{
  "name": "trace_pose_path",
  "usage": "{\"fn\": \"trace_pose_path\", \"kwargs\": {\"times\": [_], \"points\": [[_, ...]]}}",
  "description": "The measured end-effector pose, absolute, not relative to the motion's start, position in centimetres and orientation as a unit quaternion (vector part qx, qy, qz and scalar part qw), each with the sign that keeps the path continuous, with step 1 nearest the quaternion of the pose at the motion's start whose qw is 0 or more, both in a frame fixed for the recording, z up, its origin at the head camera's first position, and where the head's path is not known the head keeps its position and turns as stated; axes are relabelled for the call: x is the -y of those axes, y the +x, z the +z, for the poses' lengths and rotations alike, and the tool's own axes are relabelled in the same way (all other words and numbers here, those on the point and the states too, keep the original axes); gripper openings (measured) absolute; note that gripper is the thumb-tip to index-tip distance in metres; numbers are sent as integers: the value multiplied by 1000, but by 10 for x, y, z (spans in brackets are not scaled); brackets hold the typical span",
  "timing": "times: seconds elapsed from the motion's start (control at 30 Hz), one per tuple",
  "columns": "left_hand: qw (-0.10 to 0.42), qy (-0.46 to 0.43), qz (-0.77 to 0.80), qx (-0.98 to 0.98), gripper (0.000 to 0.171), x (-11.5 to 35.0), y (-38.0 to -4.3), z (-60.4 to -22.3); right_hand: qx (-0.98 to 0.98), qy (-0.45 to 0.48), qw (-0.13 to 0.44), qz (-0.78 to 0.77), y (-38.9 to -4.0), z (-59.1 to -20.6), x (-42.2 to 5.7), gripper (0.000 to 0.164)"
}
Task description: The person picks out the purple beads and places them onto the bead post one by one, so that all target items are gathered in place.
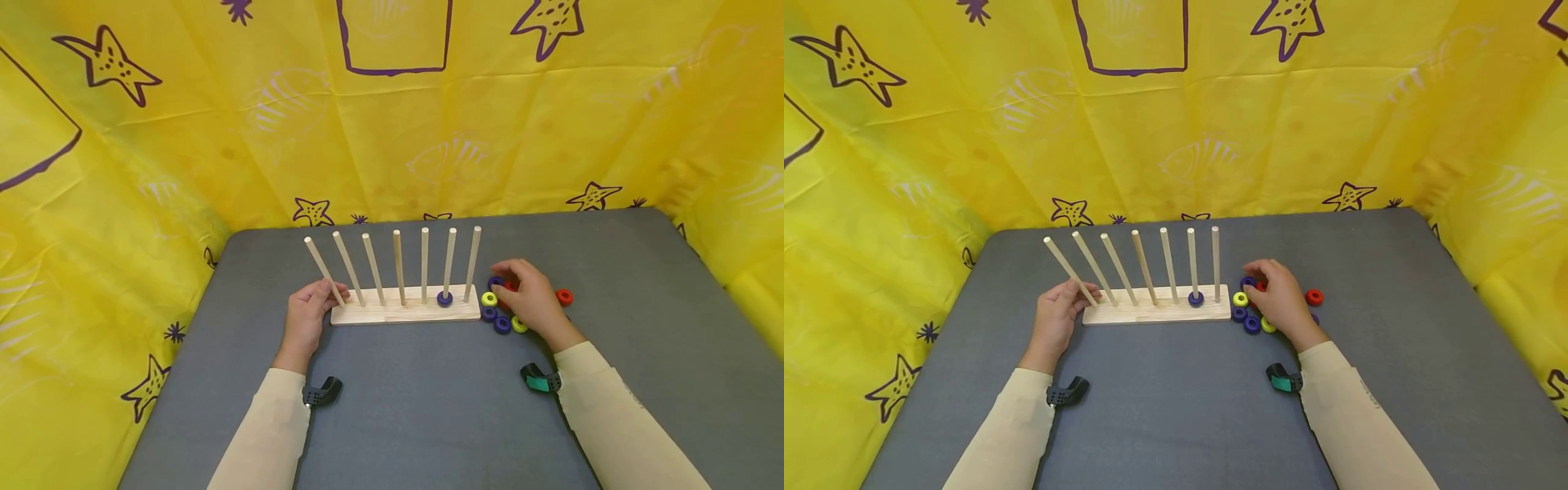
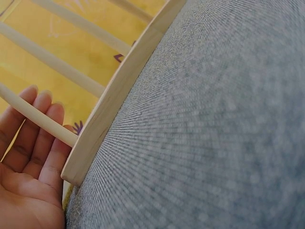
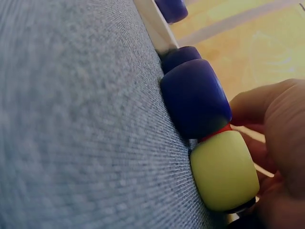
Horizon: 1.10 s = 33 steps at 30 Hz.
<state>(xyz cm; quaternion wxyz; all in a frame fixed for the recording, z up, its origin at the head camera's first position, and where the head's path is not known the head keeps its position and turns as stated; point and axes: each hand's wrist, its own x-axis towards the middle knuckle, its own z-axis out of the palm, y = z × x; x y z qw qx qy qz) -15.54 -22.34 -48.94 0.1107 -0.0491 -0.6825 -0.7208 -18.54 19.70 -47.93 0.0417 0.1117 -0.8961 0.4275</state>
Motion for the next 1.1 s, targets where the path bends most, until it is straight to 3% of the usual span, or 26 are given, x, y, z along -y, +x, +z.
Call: {"fn": "trace_pose_path", "kwargs": {"times": [1.1], "points": [[111, -58, -725, 677, 40, 224, -156, -490, 920, 94, 26, 381, -184, -479, -195, 30]]}}
